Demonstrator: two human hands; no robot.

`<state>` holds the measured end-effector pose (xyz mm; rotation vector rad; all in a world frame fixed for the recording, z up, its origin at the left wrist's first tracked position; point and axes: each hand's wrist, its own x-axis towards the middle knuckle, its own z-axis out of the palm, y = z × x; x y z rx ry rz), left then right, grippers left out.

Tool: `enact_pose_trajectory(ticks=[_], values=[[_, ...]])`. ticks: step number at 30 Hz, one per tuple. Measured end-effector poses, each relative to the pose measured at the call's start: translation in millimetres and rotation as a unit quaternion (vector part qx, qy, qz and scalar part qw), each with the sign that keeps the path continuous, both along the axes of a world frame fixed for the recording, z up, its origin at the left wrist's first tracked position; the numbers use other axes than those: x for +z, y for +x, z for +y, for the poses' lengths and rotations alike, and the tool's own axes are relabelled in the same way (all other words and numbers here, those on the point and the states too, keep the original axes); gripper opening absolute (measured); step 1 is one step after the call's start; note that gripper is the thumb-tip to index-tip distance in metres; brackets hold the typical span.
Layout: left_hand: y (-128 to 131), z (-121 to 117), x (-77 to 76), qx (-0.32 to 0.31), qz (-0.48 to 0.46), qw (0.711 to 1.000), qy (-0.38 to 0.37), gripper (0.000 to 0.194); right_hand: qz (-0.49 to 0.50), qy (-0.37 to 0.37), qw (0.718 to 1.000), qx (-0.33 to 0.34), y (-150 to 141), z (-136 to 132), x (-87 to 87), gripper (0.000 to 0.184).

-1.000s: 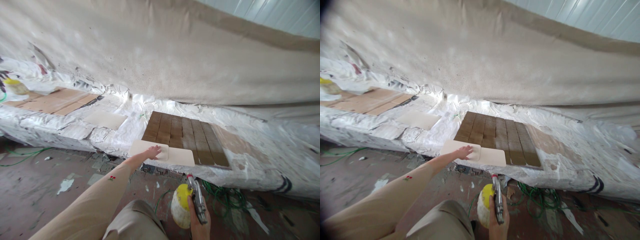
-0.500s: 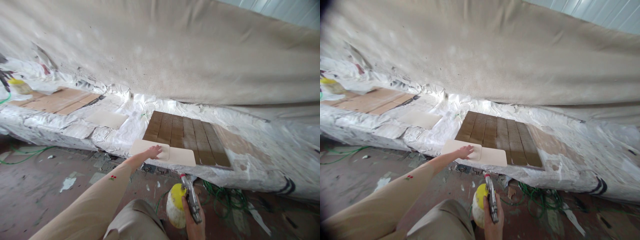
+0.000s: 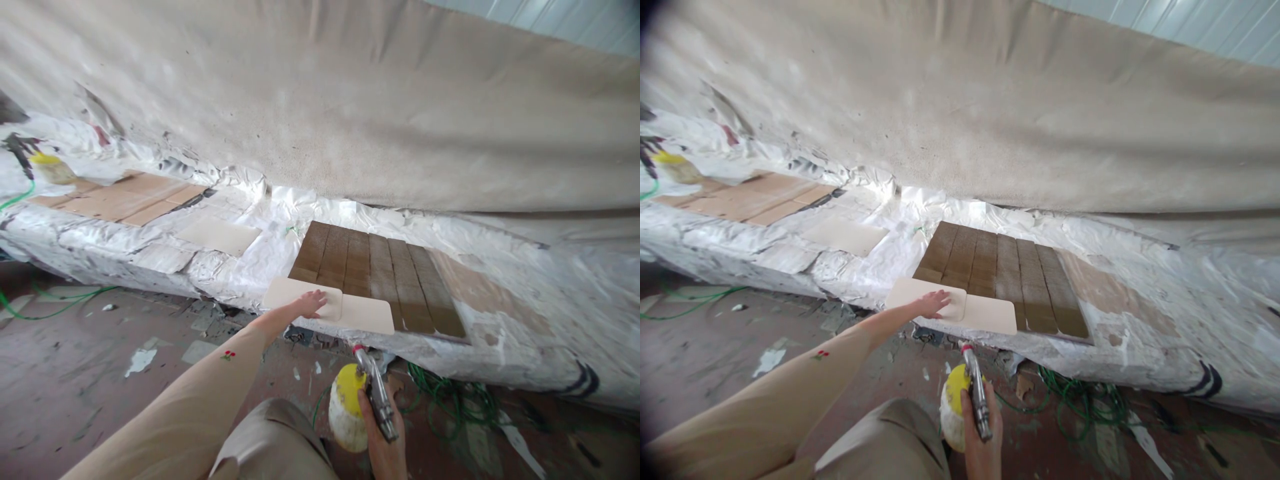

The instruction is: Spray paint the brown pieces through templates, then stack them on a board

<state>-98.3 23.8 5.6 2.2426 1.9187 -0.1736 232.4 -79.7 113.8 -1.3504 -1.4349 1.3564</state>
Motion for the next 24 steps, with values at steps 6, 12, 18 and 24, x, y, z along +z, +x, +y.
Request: enact_pose_trajectory(ticks=[6, 12, 18, 24], values=[[1, 0, -0.6, -0.003, -0.003, 1.000, 0.002, 0.066, 0.013, 0.018, 1.000, 0.020, -3, 0, 7.8, 0.051], [2, 0, -2.8, -0.002, -0.004, 1.000, 0.006, 0.067, -0.008, -0.007, 1.000, 0.023, -5, 3, 19.5, 0.052], [5, 3, -8.7, 0.012, 0.008, 1.000, 0.001, 0.068, -0.013, 0.003, 0.996, 0.091, -4, 7, 32.8, 0.036], [11, 2, -3.9, 0.028, 0.018, 0.999, 0.002, 0.070, 0.008, 0.002, 0.994, 0.105, -8, 13, 43.3, 0.031]])
